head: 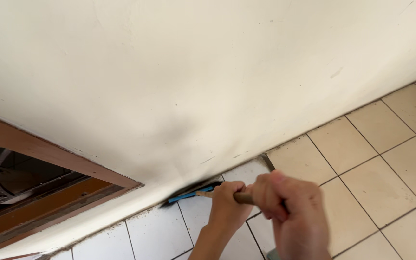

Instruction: The person sweeps debris from the floor against a wall and along a railing using a broom and a dustpan.

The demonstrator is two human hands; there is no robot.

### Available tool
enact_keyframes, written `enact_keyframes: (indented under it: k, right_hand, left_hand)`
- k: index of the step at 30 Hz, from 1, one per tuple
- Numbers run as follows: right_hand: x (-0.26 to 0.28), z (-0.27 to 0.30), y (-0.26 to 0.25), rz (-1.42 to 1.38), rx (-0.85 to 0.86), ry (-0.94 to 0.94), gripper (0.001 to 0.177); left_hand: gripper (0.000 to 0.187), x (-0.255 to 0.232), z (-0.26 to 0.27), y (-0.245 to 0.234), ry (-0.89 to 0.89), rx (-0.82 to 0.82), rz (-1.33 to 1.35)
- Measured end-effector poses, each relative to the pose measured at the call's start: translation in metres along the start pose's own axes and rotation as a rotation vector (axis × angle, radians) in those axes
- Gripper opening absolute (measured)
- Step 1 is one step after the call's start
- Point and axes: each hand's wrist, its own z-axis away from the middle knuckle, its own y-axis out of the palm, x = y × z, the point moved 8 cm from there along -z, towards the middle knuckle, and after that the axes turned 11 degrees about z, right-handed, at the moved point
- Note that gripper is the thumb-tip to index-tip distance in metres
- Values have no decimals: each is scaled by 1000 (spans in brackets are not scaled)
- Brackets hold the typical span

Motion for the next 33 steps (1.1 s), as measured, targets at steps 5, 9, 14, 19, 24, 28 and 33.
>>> enact_keyframes:
  k: [5, 9, 14, 19, 24, 28, 33]
  right_hand:
    - [59, -6, -35, 109, -289, 39, 51]
    - [104, -3, -39, 419, -407, -206, 46]
    - [65, -14, -52, 590, -471, -208, 48]
    - [27, -23, -60, 463, -369, -58, 53]
    - [12, -20, -39, 214, -312, -31, 51]
    - [-6, -6, -1, 194, -237, 70, 48]
    - [-10, 1, 32, 180, -122, 169, 53]
  left_hand:
    - [23, -64, -8, 53, 302, 145, 65]
    - [18, -104, -28, 115, 393, 398, 151]
    - [20, -107, -55, 164, 630, 481, -57]
    - [21, -72, -69, 151, 399, 537, -187]
    - [25, -15, -55, 97, 81, 482, -140]
    - [56, 25, -33, 71, -329, 556, 1052]
    - [17, 5, -14, 6, 209, 346, -25]
